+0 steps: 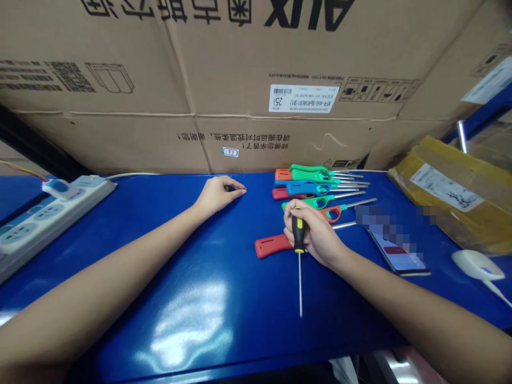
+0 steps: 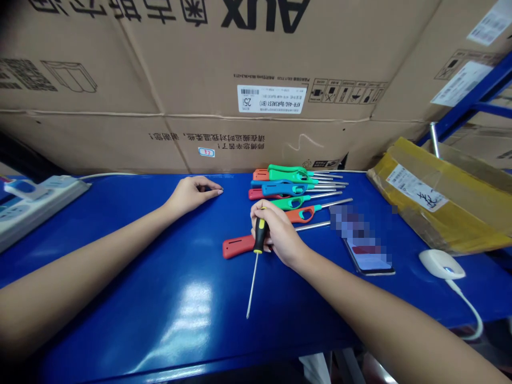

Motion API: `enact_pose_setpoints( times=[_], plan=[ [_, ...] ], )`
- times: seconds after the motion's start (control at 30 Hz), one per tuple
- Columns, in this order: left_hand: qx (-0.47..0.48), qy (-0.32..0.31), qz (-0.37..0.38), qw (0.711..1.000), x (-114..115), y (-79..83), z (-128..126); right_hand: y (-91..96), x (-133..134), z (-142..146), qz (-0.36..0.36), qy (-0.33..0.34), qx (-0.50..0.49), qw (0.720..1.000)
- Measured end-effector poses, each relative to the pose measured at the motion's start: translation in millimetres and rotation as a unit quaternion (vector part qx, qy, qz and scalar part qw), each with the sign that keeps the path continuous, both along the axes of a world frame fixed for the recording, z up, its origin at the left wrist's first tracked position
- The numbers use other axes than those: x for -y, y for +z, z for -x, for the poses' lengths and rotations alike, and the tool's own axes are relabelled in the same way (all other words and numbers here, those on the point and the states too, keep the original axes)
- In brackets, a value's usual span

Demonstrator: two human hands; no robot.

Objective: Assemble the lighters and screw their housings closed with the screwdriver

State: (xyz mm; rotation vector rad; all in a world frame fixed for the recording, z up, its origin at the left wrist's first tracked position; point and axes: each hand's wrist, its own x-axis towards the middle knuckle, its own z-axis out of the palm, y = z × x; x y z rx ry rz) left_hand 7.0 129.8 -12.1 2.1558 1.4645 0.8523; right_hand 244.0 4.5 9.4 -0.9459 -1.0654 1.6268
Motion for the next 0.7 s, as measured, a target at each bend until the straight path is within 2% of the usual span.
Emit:
enact_pose_setpoints(
  times=[0.27,0.37,0.47,0.57,0.63,0.7],
  plan=[
    [-0.011,0.001,-0.027,1.000,0,-3.8,1,0.0,0,-1,0.008,-0.008,-0.011,1.000],
    [-0.016,0.000,-0.067,0.998,1,-3.4,2,-0.9,0,-1,0.013,-0.013,-0.020,1.000],
    [-0.025,-0.024,-0.134,0.990,15,5.7,1,-0.2,-1,-1,0.017,-0.025,-0.038,0.999],
    [-0.061,-0.133,-0.163,0.976,46,18.9,-11,5.8,-3,-3,0.013,-0.044,-0.069,0.997],
    [-0.123,-0.250,-0.177,0.944,70,24.9,-25,12.1,-5,-7,0.001,-0.063,-0.095,0.994],
    [-0.184,-0.304,-0.175,0.918,93,27.4,-41,18.0,-7,-13,-0.021,-0.071,-0.102,0.992]
  ],
)
